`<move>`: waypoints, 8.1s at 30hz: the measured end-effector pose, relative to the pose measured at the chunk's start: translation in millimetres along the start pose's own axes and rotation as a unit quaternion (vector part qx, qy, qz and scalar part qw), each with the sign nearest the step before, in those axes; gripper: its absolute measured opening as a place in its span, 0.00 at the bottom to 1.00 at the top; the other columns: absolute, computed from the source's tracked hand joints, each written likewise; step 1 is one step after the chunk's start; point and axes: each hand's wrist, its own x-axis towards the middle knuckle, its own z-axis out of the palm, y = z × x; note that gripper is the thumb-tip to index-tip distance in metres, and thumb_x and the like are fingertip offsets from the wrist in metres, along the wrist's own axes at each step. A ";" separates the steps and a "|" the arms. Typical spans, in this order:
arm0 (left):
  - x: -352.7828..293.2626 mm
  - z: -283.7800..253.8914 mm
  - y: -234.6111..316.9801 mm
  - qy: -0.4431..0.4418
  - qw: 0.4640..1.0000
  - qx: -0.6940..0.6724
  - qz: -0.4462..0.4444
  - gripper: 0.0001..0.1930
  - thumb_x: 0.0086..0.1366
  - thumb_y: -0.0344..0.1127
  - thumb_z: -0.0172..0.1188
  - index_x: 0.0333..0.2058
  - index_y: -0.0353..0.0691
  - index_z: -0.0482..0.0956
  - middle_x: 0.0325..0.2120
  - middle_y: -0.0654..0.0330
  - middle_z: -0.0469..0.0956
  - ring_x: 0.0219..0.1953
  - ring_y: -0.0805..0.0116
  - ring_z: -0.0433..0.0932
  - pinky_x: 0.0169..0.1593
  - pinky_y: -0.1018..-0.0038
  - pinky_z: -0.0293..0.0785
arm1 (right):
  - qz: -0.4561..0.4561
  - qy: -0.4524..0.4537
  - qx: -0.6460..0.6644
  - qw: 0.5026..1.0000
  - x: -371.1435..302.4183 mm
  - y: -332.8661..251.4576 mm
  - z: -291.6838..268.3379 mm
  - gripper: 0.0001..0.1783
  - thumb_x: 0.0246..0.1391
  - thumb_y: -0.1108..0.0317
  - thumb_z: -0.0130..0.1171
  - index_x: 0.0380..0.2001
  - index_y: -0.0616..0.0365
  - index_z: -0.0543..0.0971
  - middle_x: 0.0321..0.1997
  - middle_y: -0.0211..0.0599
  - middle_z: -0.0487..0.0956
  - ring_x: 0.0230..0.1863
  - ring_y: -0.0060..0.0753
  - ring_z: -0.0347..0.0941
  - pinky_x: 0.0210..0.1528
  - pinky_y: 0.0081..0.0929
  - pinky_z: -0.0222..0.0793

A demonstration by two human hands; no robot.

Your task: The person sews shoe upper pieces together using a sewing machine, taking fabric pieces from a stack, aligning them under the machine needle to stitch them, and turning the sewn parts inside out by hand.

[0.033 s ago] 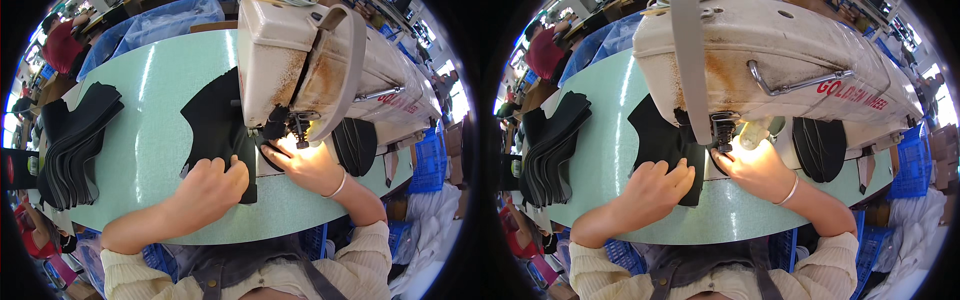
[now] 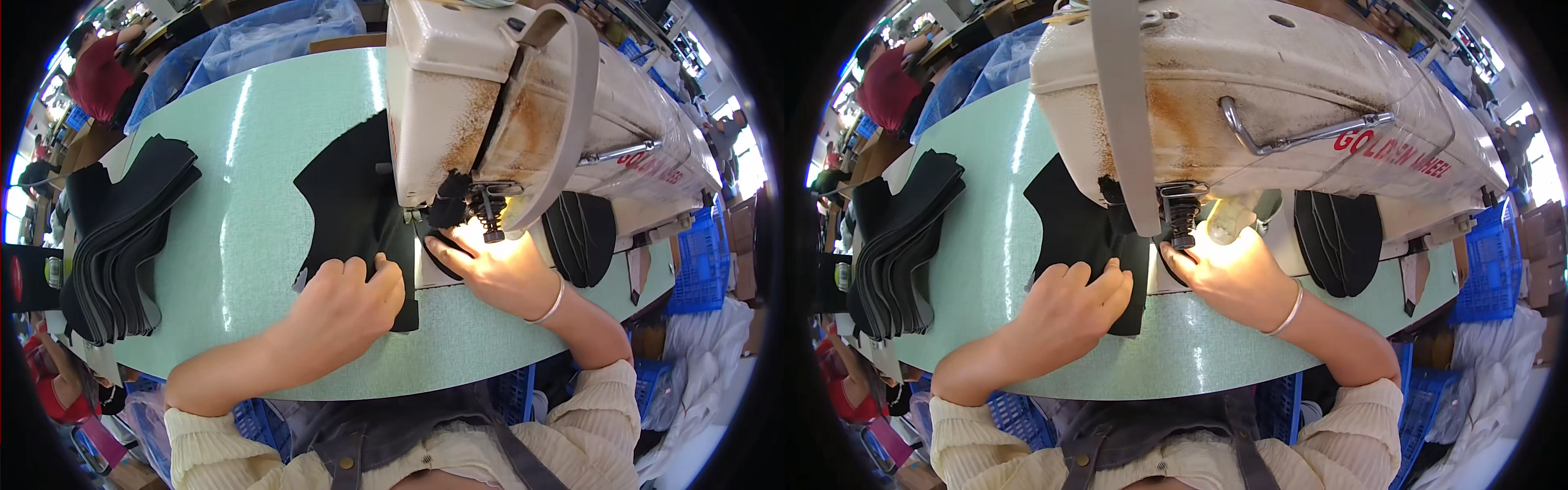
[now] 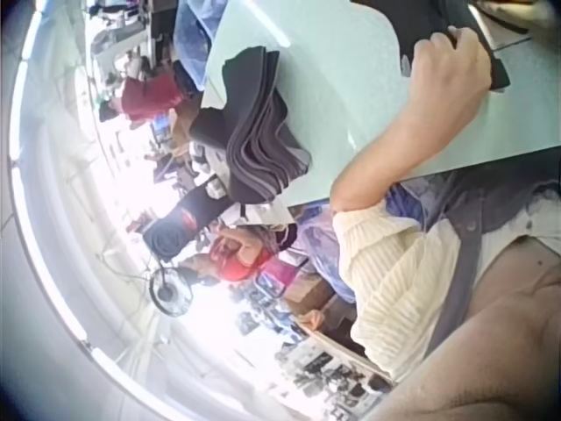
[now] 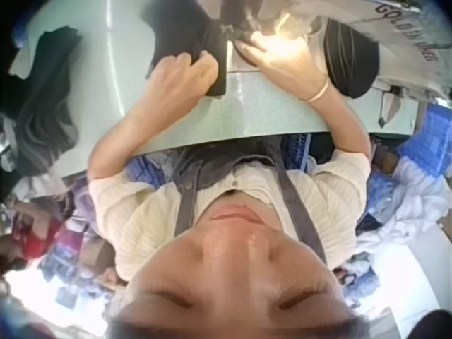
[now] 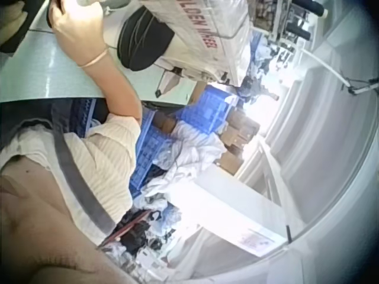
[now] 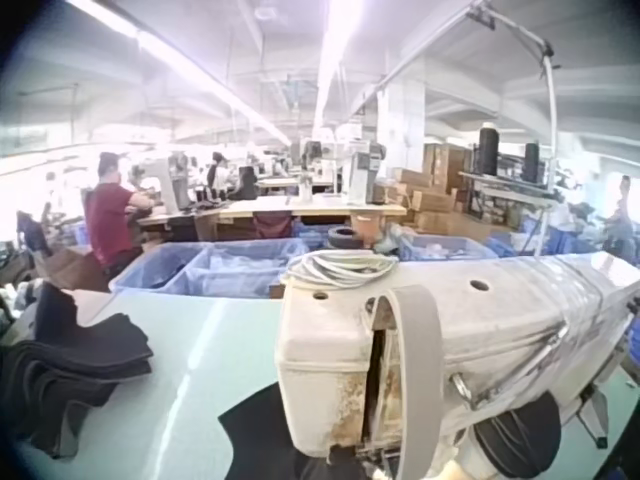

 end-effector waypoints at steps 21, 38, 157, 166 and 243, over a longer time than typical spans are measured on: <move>20.5 37.5 -12.1 0.182 0.961 -0.197 -0.068 0.11 0.43 0.30 0.64 0.27 0.42 0.72 0.25 0.63 0.67 0.27 0.67 0.70 0.29 0.70 0.66 | 0.080 0.027 0.067 0.994 13.6 -14.9 10.5 0.21 0.49 0.64 0.66 0.47 0.54 0.81 0.52 0.35 0.80 0.37 0.33 0.79 0.32 0.26 0.76; 12.5 33.2 -7.3 0.150 0.960 -0.233 -0.050 0.25 0.33 0.26 0.69 0.37 0.43 0.80 0.37 0.67 0.78 0.35 0.66 0.72 0.35 0.70 0.66 | 0.103 0.003 0.002 0.995 5.4 -11.3 -10.9 0.18 0.43 0.69 0.59 0.41 0.60 0.81 0.34 0.32 0.77 0.38 0.31 0.77 0.34 0.28 0.74; 33.4 67.9 -37.3 0.224 0.930 -0.277 -0.092 0.16 0.50 0.21 0.61 0.40 0.35 0.82 0.36 0.60 0.77 0.36 0.61 0.73 0.43 0.69 0.73 | 0.033 0.057 0.038 0.997 2.5 -6.8 22.4 0.22 0.44 0.71 0.59 0.46 0.61 0.81 0.45 0.36 0.78 0.46 0.36 0.77 0.39 0.32 0.74; 24.3 65.5 -67.1 0.213 0.971 -0.072 -0.084 0.12 0.53 0.28 0.62 0.39 0.41 0.83 0.45 0.63 0.80 0.51 0.64 0.76 0.68 0.53 0.60 | 0.053 0.042 0.033 0.997 -3.3 -7.1 33.3 0.21 0.44 0.68 0.60 0.45 0.56 0.81 0.38 0.43 0.77 0.44 0.43 0.75 0.36 0.39 0.72; 15.8 49.1 -15.8 0.179 0.962 -0.194 -0.069 0.18 0.47 0.27 0.63 0.42 0.35 0.83 0.45 0.57 0.79 0.43 0.64 0.75 0.48 0.63 0.68 | 0.034 0.058 0.078 0.995 0.4 -12.9 23.9 0.21 0.46 0.72 0.59 0.47 0.63 0.80 0.45 0.37 0.80 0.42 0.34 0.79 0.38 0.29 0.76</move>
